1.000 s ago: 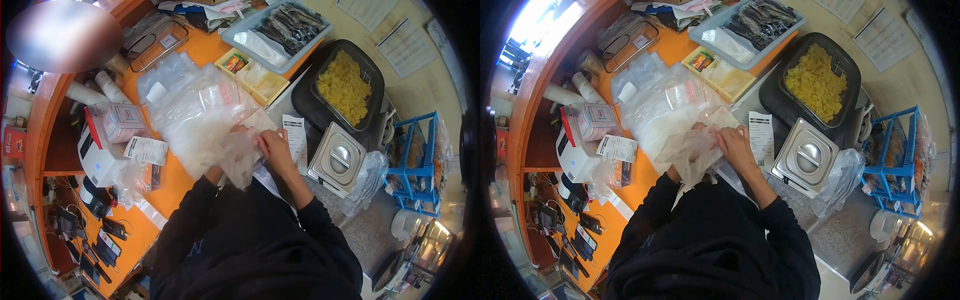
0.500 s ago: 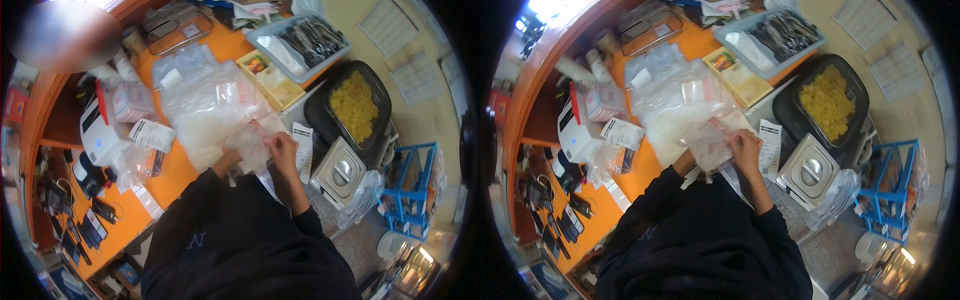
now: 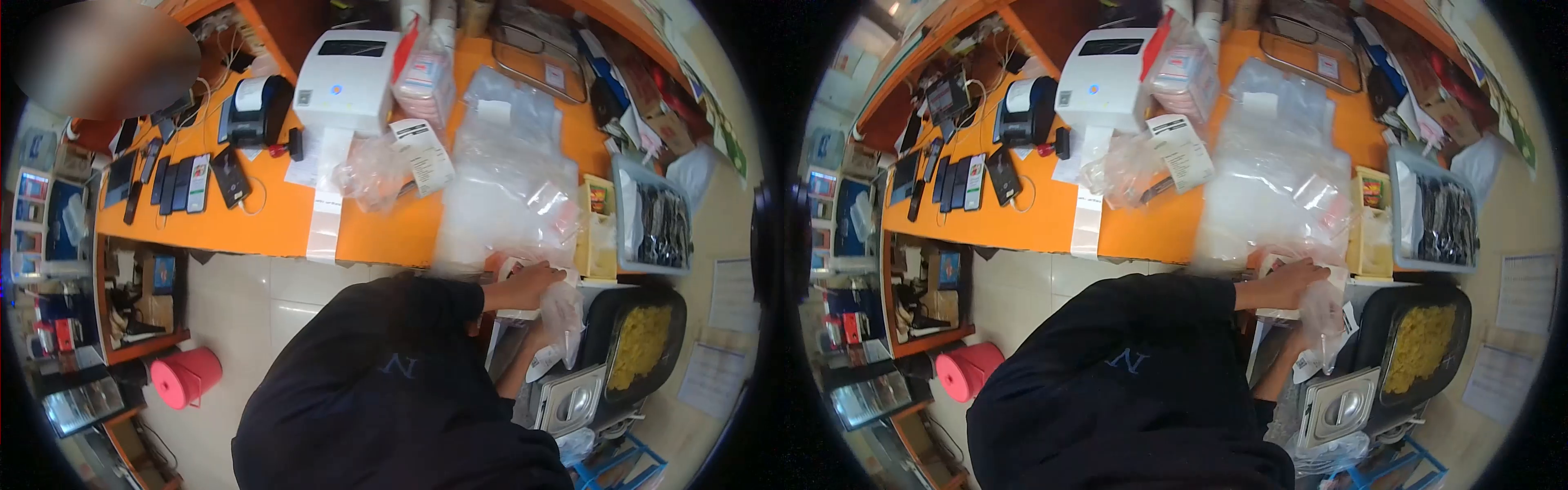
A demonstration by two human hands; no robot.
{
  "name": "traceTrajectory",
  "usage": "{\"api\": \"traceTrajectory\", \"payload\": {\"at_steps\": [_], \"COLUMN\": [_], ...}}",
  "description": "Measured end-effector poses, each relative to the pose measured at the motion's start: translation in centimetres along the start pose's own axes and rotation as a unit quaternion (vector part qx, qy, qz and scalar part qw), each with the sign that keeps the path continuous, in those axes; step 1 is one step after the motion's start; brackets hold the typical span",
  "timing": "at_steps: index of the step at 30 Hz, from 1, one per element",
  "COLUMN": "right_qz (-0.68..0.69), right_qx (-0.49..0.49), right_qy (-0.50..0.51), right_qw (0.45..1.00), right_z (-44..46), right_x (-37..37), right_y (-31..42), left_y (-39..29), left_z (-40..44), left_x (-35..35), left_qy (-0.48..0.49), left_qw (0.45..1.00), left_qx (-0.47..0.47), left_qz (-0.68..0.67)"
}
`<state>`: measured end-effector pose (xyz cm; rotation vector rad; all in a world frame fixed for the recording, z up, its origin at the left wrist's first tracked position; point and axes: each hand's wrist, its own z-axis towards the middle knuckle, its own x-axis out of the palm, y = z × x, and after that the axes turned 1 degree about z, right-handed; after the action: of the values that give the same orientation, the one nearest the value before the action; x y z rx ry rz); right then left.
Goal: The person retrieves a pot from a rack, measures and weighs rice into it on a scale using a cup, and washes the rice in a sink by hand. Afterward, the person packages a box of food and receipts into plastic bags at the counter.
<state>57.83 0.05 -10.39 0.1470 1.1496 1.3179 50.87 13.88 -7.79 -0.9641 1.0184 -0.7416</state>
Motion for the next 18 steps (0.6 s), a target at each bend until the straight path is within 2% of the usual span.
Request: {"api": "traceTrajectory", "payload": {"at_steps": [2,5,6,7,8,10,11,12,13,14,15,17,18], "right_qz": [0.018,0.081,0.122,0.086,0.049,-0.068,0.059,0.101,0.170,0.225,0.245,0.196,0.150], "right_qx": [-0.012,-0.007,0.086,0.068,0.052,-0.067,-0.165,-0.266,-0.341,-0.365,-0.326,-0.350,-0.377], "right_qy": [0.007,-0.057,-0.131,-0.175,-0.221,-0.253,-0.186,-0.052,0.125,0.296,0.386,0.398,0.395], "right_qw": [1.000,0.995,0.980,0.978,0.973,0.963,0.967,0.957,0.916,0.854,0.828,0.825,0.824], "right_z": [0.0,1.1,2.2,4.0,5.3,6.4,4.9,4.4,3.9,3.4,1.4,-2.6,-4.2], "right_x": [-0.6,-3.8,-5.0,-6.2,-6.6,-5.5,-3.5,-1.3,0.9,3.1,7.1,15.8,19.2], "right_y": [-0.9,-2.1,-0.6,4.5,10.9,19.1,21.2,24.5,27.8,31.1,32.5,31.7,30.6], "left_y": [-1.2,-3.6,-3.7,-3.5,-1.1,-2.0,1.0,3.8,5.0,5.6,5.8,5.8,6.2], "left_z": [-1.0,-5.8,-8.9,-13.0,-17.4,-23.1,-27.1,-30.1,-31.3,-31.9,-31.7,-31.1,-31.4], "left_x": [-1.3,-8.4,-11.4,-14.2,-15.7,-20.8,-22.8,-23.3,-23.8,-24.1,-24.3,-24.3,-24.1], "left_qy": [0.002,-0.139,-0.136,-0.167,-0.300,-0.539,-0.533,-0.544,-0.501,-0.449,-0.427,-0.384,-0.397], "left_qw": [0.999,0.979,0.984,0.985,0.939,0.814,0.778,0.780,0.808,0.818,0.827,0.836,0.833], "left_qx": [-0.026,0.147,0.115,0.037,0.024,-0.143,-0.201,-0.272,-0.309,-0.338,-0.330,-0.314,-0.299], "left_qz": [-0.019,0.021,-0.027,0.020,0.165,0.160,0.265,0.148,0.015,-0.120,-0.159,-0.235,-0.243]}}
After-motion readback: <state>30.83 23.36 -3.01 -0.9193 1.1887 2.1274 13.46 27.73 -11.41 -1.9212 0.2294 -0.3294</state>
